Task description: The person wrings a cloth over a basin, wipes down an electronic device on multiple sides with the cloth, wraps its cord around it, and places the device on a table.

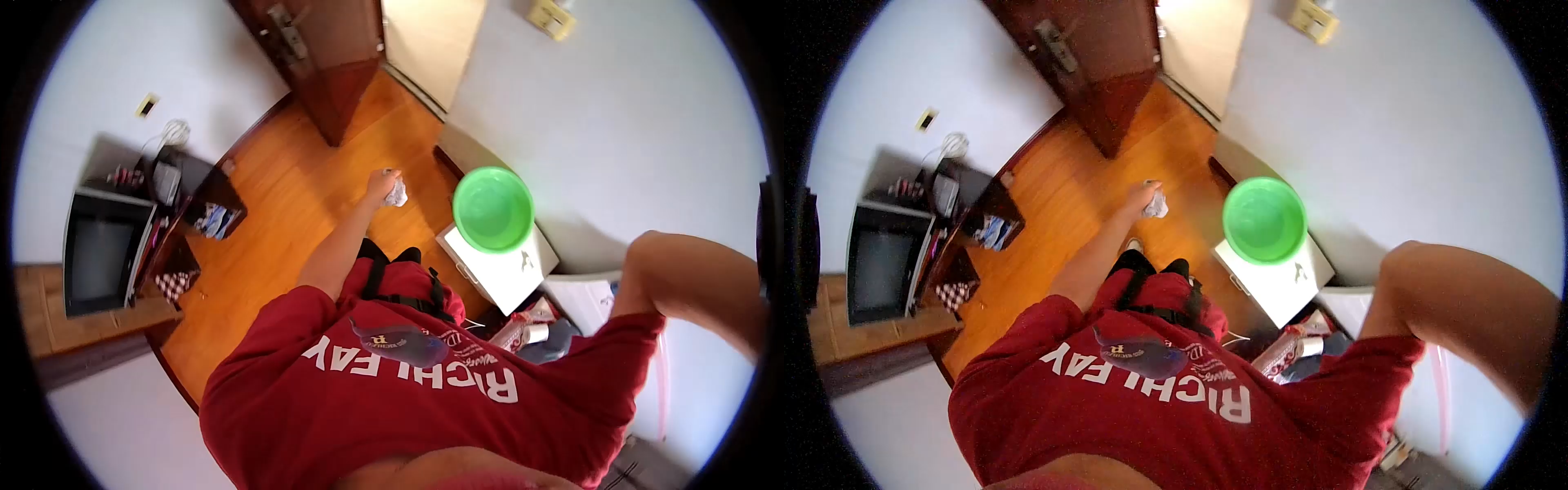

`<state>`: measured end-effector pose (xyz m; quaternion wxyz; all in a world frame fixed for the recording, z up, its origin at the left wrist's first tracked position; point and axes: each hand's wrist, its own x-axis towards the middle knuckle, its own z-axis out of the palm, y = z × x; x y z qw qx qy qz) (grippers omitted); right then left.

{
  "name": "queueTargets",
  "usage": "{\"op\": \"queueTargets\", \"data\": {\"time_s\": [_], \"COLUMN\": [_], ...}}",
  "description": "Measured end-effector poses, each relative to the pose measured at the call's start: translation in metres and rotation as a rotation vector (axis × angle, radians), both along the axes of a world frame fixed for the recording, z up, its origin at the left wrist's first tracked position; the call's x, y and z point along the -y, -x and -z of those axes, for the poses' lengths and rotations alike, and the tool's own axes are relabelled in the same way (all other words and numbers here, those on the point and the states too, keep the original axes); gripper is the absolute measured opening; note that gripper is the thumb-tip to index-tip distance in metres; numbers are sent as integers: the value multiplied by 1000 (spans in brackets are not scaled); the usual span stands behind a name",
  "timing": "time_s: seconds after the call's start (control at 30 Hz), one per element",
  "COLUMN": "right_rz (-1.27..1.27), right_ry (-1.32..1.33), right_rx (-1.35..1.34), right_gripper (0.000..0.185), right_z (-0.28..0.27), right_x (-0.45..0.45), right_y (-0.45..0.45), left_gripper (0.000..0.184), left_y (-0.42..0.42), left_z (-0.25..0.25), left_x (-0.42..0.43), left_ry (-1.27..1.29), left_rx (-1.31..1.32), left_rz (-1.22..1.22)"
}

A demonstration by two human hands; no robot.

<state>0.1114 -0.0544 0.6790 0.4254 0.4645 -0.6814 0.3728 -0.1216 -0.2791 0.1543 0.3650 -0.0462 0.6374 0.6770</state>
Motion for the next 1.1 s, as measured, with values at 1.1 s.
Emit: {"op": "queueTargets", "data": {"time_s": [1.1], "right_rz": [-662], "right_ry": [54], "right_rx": [-86], "right_gripper": [32], "right_z": [-21], "right_x": [286], "right_y": [222], "left_gripper": [20], "left_y": [94], "left_z": [-28], "left_x": [323], "left_ry": [185], "left_rx": [24], "left_rz": [-308]}}
